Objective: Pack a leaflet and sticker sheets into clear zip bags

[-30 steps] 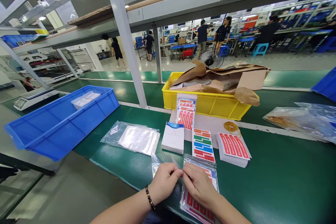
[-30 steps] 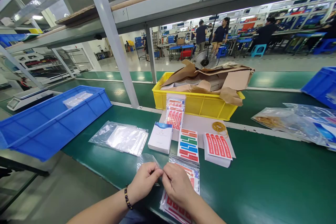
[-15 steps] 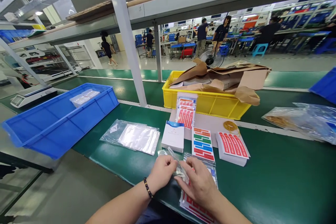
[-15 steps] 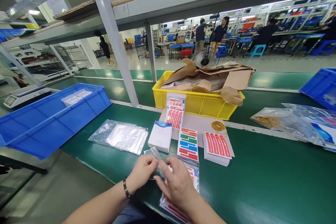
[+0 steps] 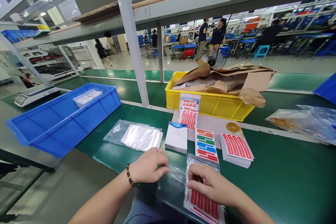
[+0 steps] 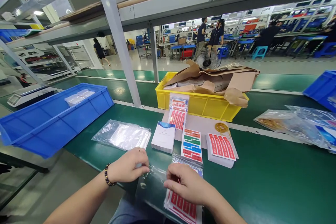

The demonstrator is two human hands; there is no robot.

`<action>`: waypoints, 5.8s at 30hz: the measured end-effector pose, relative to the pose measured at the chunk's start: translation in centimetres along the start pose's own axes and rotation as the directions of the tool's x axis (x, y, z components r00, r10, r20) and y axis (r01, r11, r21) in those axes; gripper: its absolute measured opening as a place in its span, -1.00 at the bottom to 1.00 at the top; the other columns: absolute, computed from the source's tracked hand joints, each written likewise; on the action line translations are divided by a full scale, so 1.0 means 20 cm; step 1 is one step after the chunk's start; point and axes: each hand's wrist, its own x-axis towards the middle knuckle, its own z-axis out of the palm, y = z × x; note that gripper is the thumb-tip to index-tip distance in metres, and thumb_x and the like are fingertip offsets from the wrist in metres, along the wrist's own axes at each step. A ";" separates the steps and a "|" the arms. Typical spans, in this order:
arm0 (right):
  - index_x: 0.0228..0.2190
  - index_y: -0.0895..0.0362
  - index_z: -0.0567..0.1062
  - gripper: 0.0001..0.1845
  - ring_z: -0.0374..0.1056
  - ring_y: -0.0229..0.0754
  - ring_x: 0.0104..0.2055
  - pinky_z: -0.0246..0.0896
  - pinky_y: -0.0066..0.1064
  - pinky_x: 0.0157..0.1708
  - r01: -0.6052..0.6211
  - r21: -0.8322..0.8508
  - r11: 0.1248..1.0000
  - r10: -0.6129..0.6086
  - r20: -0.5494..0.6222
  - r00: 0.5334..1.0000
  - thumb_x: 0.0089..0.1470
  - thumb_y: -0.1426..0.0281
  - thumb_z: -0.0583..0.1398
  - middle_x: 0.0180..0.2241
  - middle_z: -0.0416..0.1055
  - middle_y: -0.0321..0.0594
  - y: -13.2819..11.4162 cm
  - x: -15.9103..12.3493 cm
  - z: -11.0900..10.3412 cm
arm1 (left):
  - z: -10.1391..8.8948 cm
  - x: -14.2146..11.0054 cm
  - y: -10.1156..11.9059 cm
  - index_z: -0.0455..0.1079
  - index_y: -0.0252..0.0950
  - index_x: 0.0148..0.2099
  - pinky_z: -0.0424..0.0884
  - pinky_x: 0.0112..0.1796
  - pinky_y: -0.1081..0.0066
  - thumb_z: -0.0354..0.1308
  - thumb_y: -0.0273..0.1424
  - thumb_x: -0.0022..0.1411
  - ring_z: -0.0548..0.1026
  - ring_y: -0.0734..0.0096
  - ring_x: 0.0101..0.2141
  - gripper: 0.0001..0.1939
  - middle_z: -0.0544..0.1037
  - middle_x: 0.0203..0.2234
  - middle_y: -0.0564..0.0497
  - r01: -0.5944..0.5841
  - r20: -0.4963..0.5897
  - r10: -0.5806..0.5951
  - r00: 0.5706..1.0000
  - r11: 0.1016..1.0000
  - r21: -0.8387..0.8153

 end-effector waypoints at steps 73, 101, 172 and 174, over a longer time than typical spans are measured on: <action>-0.37 0.09 0.39 -0.83 0.27 -0.11 -0.25 0.08 -0.34 -0.33 -0.603 -0.474 0.642 0.379 -0.488 0.786 -0.06 0.30 0.11 -0.28 0.36 -0.17 0.62 -0.34 -0.35 | 0.51 0.50 0.05 0.31 -0.53 -0.10 0.27 -0.10 0.19 0.01 -0.25 0.15 0.49 0.20 -0.28 -0.58 0.52 -0.33 -0.22 0.362 0.479 -0.124 0.869 -0.500 -0.786; -0.22 0.17 0.41 -0.72 0.26 -0.11 -0.24 0.17 -0.22 -0.27 0.012 -0.729 0.685 -0.447 -0.407 0.797 -0.02 0.57 0.07 -0.32 0.41 -0.11 0.23 -0.14 -0.05 | 0.50 0.52 0.07 0.39 -0.47 -0.19 0.25 -0.07 0.26 0.06 -0.25 0.10 0.45 0.21 -0.20 -0.63 0.51 -0.27 -0.17 0.120 0.263 -0.304 0.916 -0.419 -0.900; -0.38 0.12 0.45 -0.67 0.41 -0.14 -0.39 0.35 -0.31 -0.36 -0.053 0.829 0.556 0.667 -0.407 0.624 -0.27 0.27 0.32 -0.40 0.49 -0.23 0.46 -0.20 -0.21 | 0.40 0.47 0.05 0.41 -0.31 -0.43 0.25 -0.23 0.48 0.09 -0.52 0.02 0.30 0.47 -0.33 -0.92 0.28 -0.40 0.04 -0.027 -0.005 0.030 1.000 0.777 -0.629; -0.41 0.12 0.45 -0.70 0.40 -0.15 -0.39 0.34 -0.32 -0.35 -0.090 0.834 0.544 0.641 -0.344 0.686 -0.25 0.26 0.31 -0.41 0.49 -0.24 0.45 -0.19 -0.19 | 0.41 0.47 0.05 0.41 -0.31 -0.43 0.24 -0.26 0.49 0.09 -0.49 0.03 0.30 0.47 -0.33 -0.93 0.28 -0.41 0.05 -0.027 -0.026 0.014 1.000 0.795 -0.607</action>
